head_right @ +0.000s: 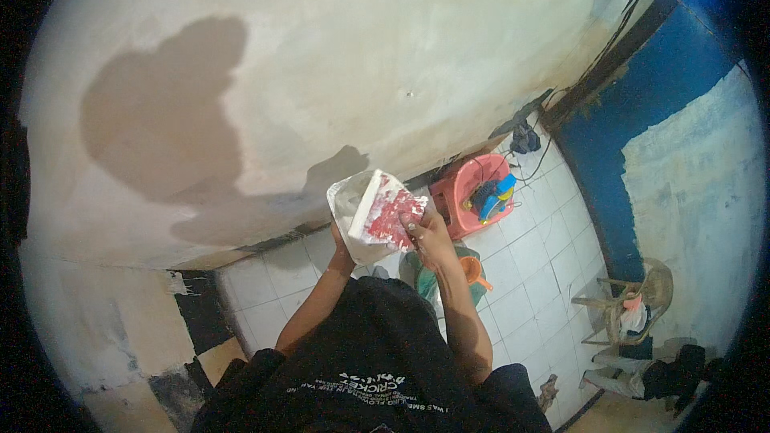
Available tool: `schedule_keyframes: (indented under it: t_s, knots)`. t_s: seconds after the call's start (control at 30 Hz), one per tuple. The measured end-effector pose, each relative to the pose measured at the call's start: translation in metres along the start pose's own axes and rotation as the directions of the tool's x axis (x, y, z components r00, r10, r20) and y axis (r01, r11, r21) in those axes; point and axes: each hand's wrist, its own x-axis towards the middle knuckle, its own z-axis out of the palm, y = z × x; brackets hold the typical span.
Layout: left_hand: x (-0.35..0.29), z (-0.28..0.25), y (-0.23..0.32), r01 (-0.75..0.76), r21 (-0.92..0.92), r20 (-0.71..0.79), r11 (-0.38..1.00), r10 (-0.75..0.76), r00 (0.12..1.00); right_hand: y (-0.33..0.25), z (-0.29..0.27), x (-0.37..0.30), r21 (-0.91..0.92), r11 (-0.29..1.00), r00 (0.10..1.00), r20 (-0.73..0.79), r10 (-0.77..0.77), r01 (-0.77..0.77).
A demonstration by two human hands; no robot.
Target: The person applies plaster to a wall using a putty knife, taking the material from a small plastic container.
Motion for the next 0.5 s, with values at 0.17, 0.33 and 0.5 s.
schedule_keyframes:
  t_s: [0.17, 0.33, 0.5]
  knots:
    - [-0.011, -0.023, 0.026, 0.059, 0.018, -0.054, 0.998, -0.058, 0.997, 0.014, 0.007, -0.006, 0.097, 0.99, 0.992, -0.053, 0.111, -0.106]
    - [-0.001, -0.066, 0.026, 0.054, 0.034, -0.163, 0.998, -0.048, 0.985, 0.039, -0.012, -0.01, 0.258, 0.943, 0.976, 0.007, 0.217, -0.212]
    - [-0.003, -0.113, 0.035, -0.05, 0.114, -0.269, 0.992, 0.079, 0.96, 0.025, 0.031, -0.005, 0.393, 0.895, 0.955, -0.113, 0.275, -0.212]
